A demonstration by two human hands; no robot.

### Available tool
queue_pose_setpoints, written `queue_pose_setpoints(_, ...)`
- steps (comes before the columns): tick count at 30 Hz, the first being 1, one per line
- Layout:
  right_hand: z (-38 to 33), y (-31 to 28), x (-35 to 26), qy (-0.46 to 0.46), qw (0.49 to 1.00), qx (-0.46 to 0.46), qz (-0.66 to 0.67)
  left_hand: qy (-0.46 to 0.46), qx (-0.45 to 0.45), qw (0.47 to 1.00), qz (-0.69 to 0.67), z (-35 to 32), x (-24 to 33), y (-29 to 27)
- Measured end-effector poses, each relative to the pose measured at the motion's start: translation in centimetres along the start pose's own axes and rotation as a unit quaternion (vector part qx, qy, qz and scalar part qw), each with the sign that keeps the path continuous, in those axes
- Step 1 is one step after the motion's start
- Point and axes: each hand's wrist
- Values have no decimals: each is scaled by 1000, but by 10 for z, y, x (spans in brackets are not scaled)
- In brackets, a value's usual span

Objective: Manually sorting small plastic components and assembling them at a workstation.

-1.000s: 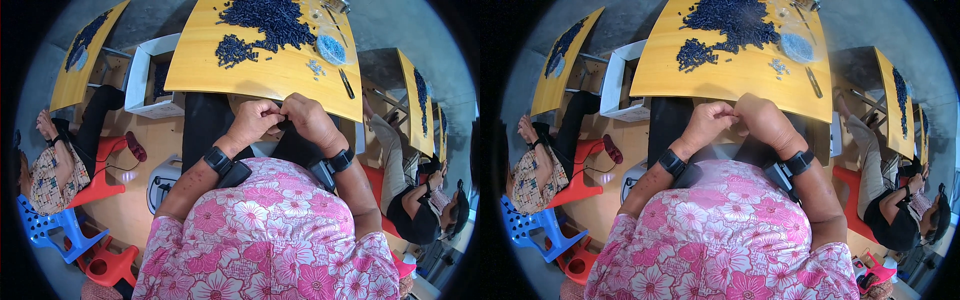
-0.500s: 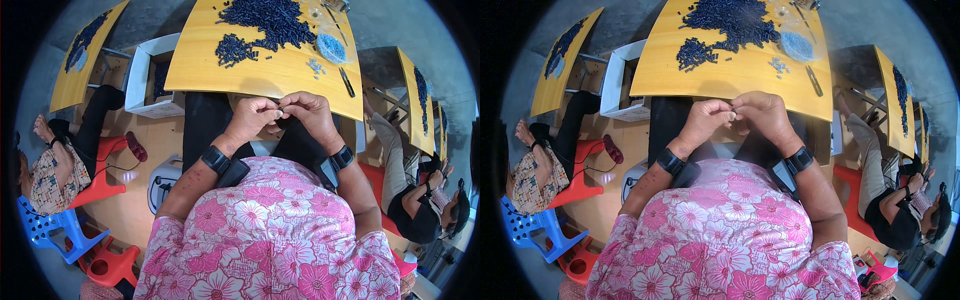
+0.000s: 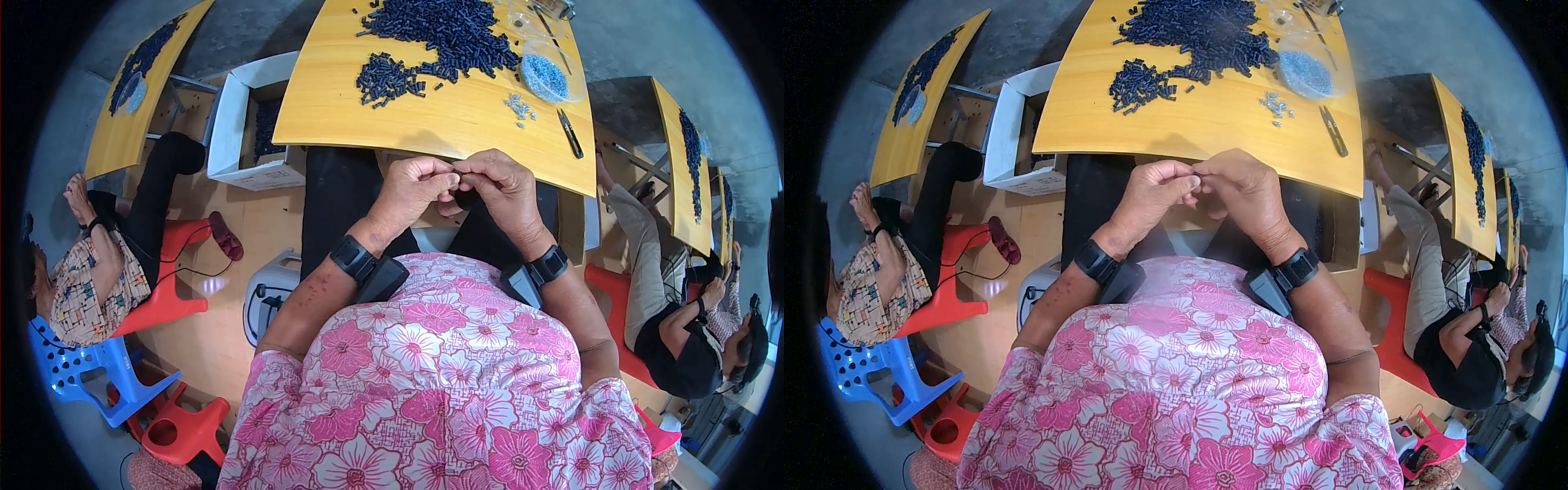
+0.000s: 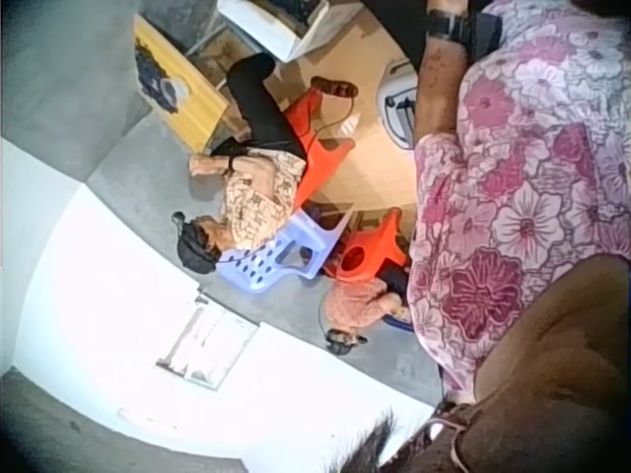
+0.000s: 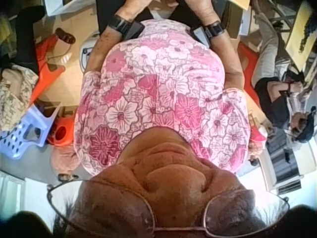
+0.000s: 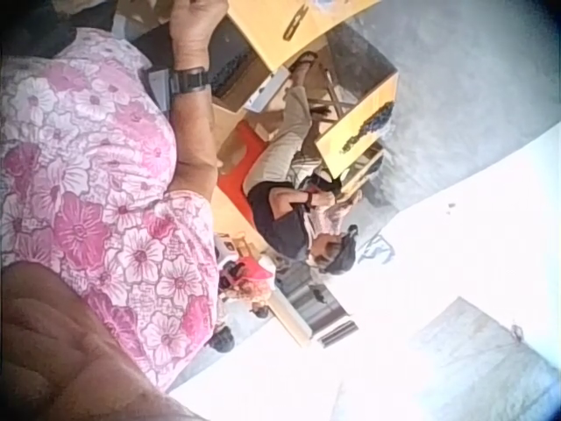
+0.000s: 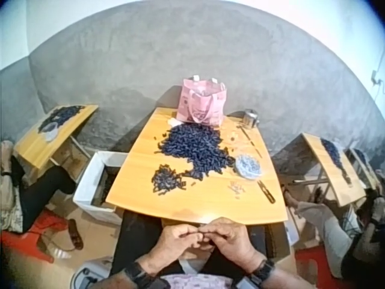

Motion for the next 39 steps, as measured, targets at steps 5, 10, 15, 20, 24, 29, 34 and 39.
queue_pose_setpoints(5, 1, 2, 1, 33, 999, 5, 39, 27, 23, 999, -12, 2, -6, 1)
queue_pose_setpoints(10, 2, 4, 5, 86, 991, -6, 102, 17, 18, 1000, -3, -1, -1, 1)
queue_pose_setpoints(15, 13, 4, 3, 85, 994, -33, 52, 56, 36, 997, 39, 0, -7, -6)
queue_pose_setpoints(20, 43, 3, 18, 85, 996, 24, -3, 72, 71, 994, 37, 4, -15, -15)
queue_pose_setpoints(24, 81, 0, 36, 22, 992, 65, -102, 43, 62, 996, 42, 5, -20, -22)
queue_pose_setpoints(29, 124, 6, 36, -51, 984, 46, -163, 34, 61, 997, 36, 5, -22, -21)
queue_pose_setpoints(34, 141, 13, 31, -68, 955, 2, -288, 30, 46, 998, 21, 3, -17, -19)
queue_pose_setpoints(39, 146, 18, 31, -81, 935, -2, -346, 35, 49, 998, 15, 1, -13, -20)
Point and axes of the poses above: each hand's wrist, its own z-axis towards the middle knuckle, its own y-axis out of the palm, x = y × z, and after that the axes turned 4 degrees about z, right-handed
